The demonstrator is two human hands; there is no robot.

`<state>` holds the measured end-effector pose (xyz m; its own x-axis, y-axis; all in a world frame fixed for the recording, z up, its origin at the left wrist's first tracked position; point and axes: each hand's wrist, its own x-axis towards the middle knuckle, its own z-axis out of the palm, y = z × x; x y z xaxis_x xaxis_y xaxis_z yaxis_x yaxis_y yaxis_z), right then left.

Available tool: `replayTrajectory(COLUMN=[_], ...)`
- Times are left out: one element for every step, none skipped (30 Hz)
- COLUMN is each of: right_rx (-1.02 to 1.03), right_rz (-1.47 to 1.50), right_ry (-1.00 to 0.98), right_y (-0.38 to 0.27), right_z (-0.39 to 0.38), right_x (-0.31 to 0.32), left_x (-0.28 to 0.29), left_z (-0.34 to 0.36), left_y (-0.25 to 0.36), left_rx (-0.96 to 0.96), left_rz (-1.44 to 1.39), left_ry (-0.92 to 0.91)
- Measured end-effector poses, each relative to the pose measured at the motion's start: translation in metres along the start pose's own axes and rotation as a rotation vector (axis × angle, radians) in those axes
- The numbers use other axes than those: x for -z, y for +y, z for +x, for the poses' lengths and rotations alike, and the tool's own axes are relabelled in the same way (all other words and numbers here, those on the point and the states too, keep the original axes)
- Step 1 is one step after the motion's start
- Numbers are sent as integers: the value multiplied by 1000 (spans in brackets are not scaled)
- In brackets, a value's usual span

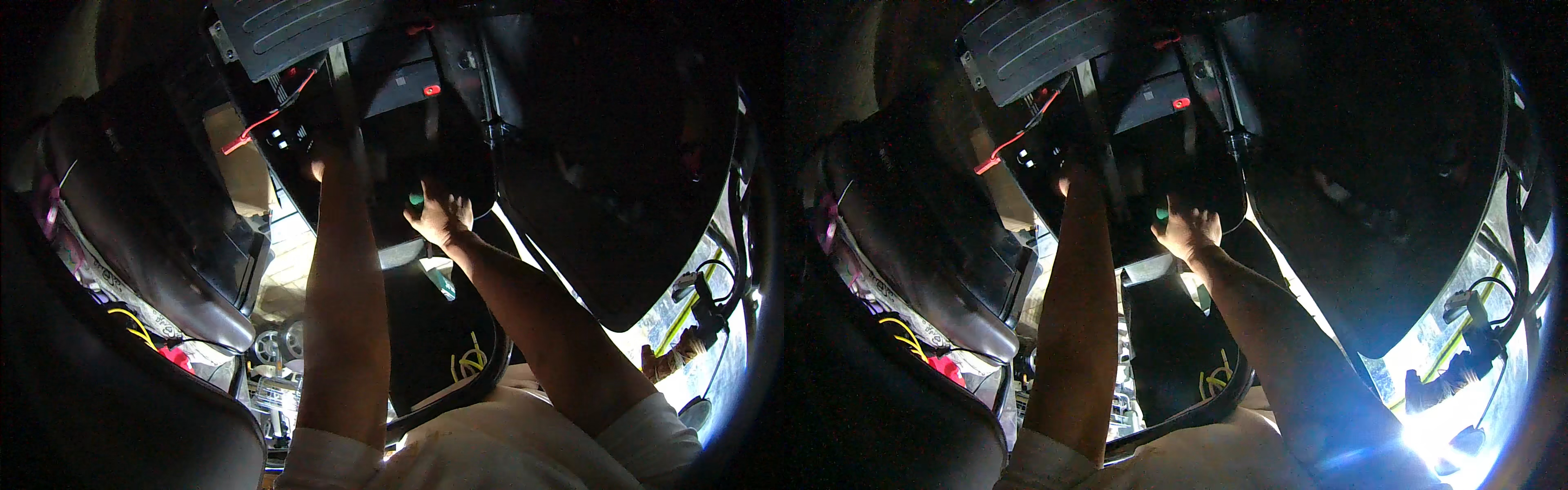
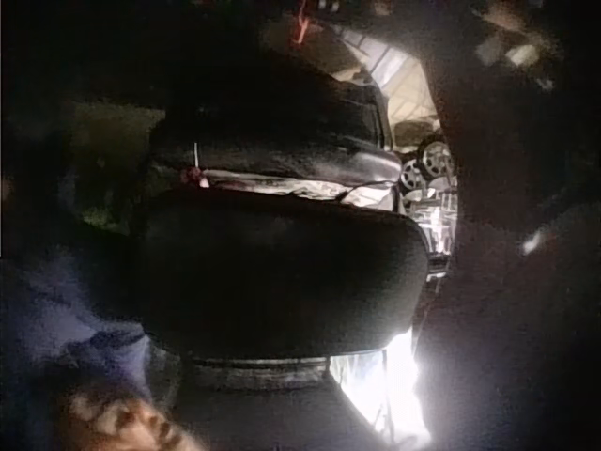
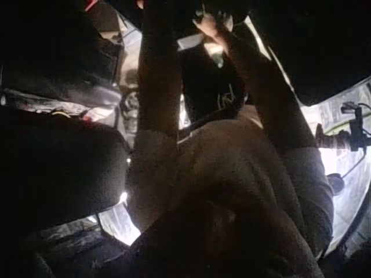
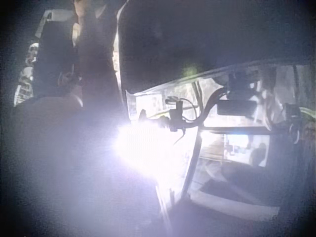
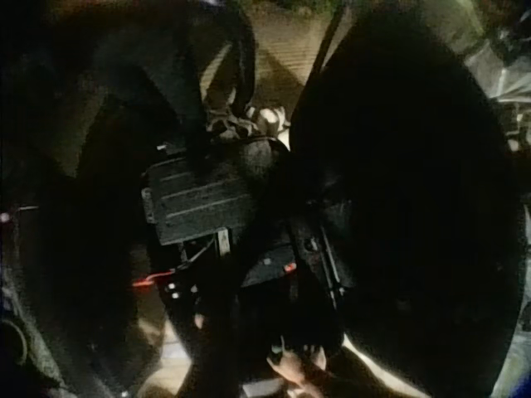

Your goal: The person works under the seat of an electric scooter, using a screwdriver to tighten screws and connect wires. They retrieve a battery from a nearby box and install it into the scooter's battery compartment, securing it in place.

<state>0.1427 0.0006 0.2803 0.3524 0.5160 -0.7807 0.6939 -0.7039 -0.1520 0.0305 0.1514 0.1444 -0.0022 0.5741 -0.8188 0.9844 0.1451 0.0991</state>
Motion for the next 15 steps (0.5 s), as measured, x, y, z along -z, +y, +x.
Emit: replayTrajectory(right_rx=[10, 12, 11, 10, 9, 8, 4, 0, -2, 6, 15, 16, 33, 43, 51], right_rz=[2, 13, 25, 26, 27, 28, 32, 35, 38, 38, 37, 49, 16, -3, -27], right_ry=[23, 16, 22, 6, 6, 5, 4, 3, 3, 24, 46, 62, 80, 93, 116], right_y=[0, 0, 0, 0, 0, 0, 0, -1, -1, -1, -1, 0, 0, 0, 1], right_z=[0, 0, 0, 0, 0, 0, 0, 0, 0, 0, -1, -1, -1, -1, -1], right_x=[1, 1, 2, 3, 3, 3, 4, 4, 3, 3, 2, 2, 1, 0, 0], left_x=[-2, -8, -12, -17, -21, -25, -28, -30, -33, -35, -38, -40, -43, -44, -43], left_z=[5, 8, 12, 17, 22, 27, 30, 34, 36, 37, 38, 38, 38, 38, 39], left_y=[-2, -4, -8, -12, -16, -21, -26, -30, -34, -37, -38, -40, -40, -41, -42], left_rx=[6, 6, 33, 47, 64, 70, 57, 29, 14, 4, 51, 99, 164, 230, 158], left_rz=[-10, 38, -58, -88, -193, -329, -458, -541, -581, -607, -611, -616, -763, -909, -824], left_ry=[12, 88, 68, 100, 189, 287, 387, 457, 496, 530, 526, 521, 524, 527, 530])
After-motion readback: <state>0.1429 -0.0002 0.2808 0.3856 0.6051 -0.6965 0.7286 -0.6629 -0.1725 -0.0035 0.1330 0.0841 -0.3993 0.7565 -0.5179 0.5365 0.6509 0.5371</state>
